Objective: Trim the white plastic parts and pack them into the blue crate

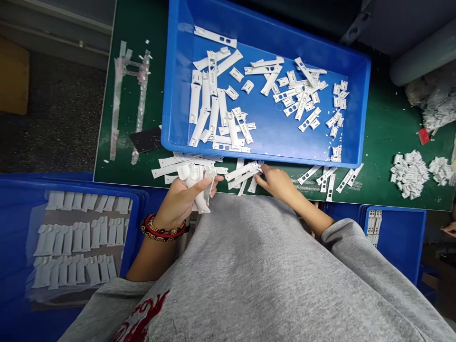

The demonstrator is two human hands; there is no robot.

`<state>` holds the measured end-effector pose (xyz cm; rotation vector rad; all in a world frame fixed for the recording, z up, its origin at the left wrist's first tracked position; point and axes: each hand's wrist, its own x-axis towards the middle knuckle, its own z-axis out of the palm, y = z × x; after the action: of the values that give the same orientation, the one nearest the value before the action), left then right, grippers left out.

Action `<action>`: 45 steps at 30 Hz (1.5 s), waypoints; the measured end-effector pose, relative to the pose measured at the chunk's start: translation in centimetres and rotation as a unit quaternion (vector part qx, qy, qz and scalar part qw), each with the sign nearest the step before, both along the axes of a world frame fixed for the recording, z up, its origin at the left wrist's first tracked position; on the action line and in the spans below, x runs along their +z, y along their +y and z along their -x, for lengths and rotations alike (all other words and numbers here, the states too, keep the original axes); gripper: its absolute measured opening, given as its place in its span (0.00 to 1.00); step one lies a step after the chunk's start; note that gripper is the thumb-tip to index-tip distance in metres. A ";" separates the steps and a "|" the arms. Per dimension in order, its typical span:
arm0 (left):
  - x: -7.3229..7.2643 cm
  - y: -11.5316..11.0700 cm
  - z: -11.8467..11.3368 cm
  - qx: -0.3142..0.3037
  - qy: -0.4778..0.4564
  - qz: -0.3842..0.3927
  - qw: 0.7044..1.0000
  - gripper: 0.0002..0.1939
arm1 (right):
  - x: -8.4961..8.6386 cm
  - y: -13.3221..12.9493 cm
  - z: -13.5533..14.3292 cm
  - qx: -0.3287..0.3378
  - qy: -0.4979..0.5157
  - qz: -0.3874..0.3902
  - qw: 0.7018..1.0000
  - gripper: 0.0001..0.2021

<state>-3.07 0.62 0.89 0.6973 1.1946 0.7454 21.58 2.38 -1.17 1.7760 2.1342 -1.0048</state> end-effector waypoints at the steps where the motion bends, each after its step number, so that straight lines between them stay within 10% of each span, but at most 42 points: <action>1: 0.1 0.0 -0.1 0.008 -0.001 0.000 1.000 0.19 | 0.1 -0.1 0.0 0.005 -0.038 0.002 0.999 0.11; 13: 0.8 0.1 -0.6 -0.043 -0.094 -0.002 0.995 0.23 | 7.9 0.3 2.3 0.174 0.231 -0.160 0.944 0.19; 28: 1.2 0.2 -0.8 -0.074 -0.112 -0.024 0.991 0.23 | 8.9 1.5 2.3 0.197 0.329 -0.066 0.921 0.18; 39: 1.6 0.2 -0.1 -0.100 -0.102 -0.061 0.988 0.21 | 7.6 0.6 2.9 0.084 0.215 -0.267 0.936 0.17; 45: 1.7 0.2 -0.2 -0.064 -0.060 -0.066 0.994 0.22 | 8.4 -0.3 2.6 0.117 0.310 -0.201 0.922 0.18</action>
<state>-2.86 0.85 2.55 0.8182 0.9885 0.7533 18.97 2.11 7.20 1.3991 3.0452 -1.2538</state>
